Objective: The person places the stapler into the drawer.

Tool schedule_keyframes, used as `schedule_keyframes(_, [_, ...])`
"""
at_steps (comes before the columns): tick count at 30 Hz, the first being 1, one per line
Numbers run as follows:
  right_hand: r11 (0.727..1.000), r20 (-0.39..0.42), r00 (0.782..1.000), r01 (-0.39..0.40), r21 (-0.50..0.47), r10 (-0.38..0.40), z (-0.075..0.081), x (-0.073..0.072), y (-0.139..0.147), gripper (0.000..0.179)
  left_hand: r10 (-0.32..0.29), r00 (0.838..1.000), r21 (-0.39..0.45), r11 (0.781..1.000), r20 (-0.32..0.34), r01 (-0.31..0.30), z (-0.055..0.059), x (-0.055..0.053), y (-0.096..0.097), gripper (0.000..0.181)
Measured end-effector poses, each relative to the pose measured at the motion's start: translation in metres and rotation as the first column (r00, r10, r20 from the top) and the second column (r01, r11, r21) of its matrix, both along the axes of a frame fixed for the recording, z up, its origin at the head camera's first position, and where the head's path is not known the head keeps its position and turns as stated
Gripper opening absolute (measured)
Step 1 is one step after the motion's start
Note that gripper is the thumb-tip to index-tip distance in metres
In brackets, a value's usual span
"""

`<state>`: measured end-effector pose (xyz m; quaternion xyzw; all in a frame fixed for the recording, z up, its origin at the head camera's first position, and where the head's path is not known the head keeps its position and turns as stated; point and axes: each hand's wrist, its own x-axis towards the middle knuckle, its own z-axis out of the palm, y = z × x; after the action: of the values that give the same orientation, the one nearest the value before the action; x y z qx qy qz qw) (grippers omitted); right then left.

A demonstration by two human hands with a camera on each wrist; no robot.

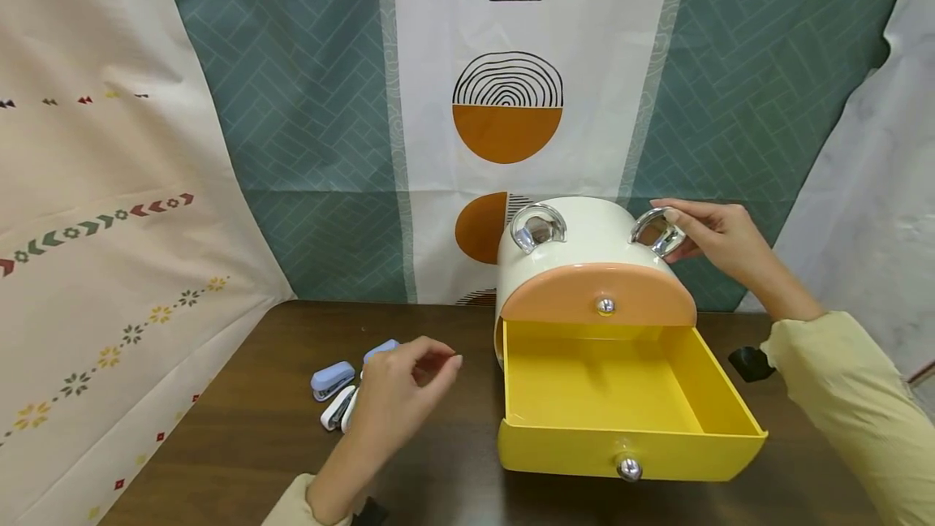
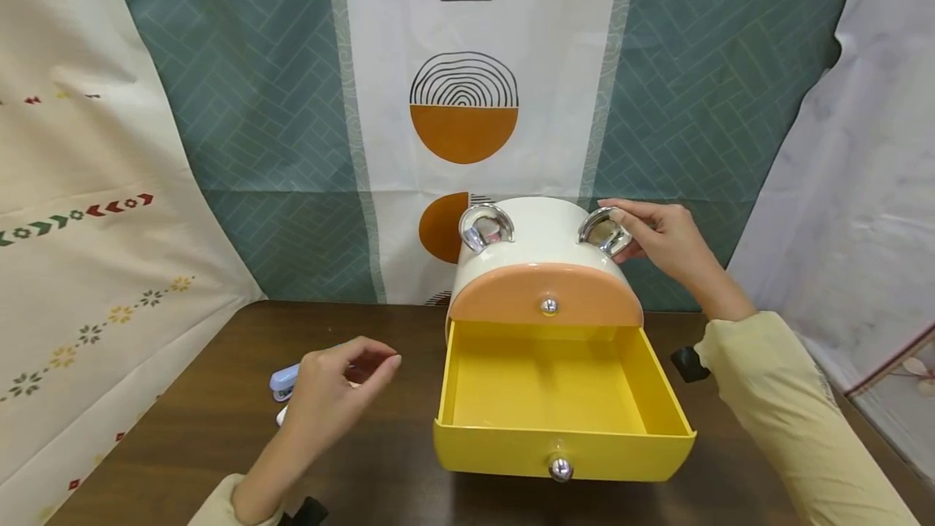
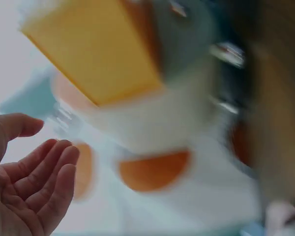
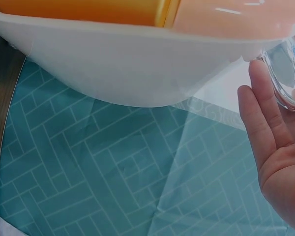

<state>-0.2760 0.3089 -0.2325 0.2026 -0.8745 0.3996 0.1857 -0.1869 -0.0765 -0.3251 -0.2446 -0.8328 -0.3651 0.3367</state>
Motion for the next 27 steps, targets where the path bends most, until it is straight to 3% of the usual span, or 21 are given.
schedule_keyframes(2, [1.0, 0.01, 1.0, 0.011, 0.002, -0.011, 0.0, 0.0, 0.0, 0.038, 0.063, 0.991, -0.025, 0.998, 0.118, -0.061, -0.013, -0.013, -0.018, 0.006])
schedule_keyframes(4, [1.0, 0.019, 1.0, 0.021, 0.009, -0.021, 0.0, 0.0, 0.0, 0.04, 0.121, 0.97, -0.069, 0.992, 0.209, -0.109, -0.026, -0.024, -0.036, 0.006])
schedule_keyframes(9, [1.0, 0.019, 1.0, 0.022, 0.004, -0.022, -0.001, -0.002, 0.0, 0.04, 0.256, 0.898, -0.237, 0.955, 0.359, -0.178, -0.051, -0.04, -0.075, 0.013])
schedule_keyframes(16, [1.0, 0.002, 1.0, -0.001, -0.011, 0.001, -0.002, -0.003, 0.002, 0.038, 0.383, 0.795, -0.428, 0.887, 0.47, -0.174, -0.068, -0.049, -0.11, 0.025])
schedule_keyframes(20, [1.0, 0.02, 0.999, 0.026, -0.012, -0.026, -0.001, -0.002, 0.001, 0.039, 0.417, 0.738, -0.47, 0.869, 0.531, -0.153, -0.072, -0.05, -0.12, 0.033])
schedule_keyframes(24, [1.0, 0.022, 1.0, 0.014, -0.014, -0.014, -0.001, -0.003, 0.001, 0.04, 0.422, 0.702, -0.482, 0.867, 0.574, -0.127, -0.074, -0.052, -0.125, 0.035])
schedule_keyframes(27, [1.0, 0.021, 1.0, 0.009, -0.009, -0.008, -0.001, -0.001, 0.0, 0.04, 0.425, 0.694, -0.494, 0.862, 0.581, -0.114, -0.074, -0.052, -0.126, 0.032])
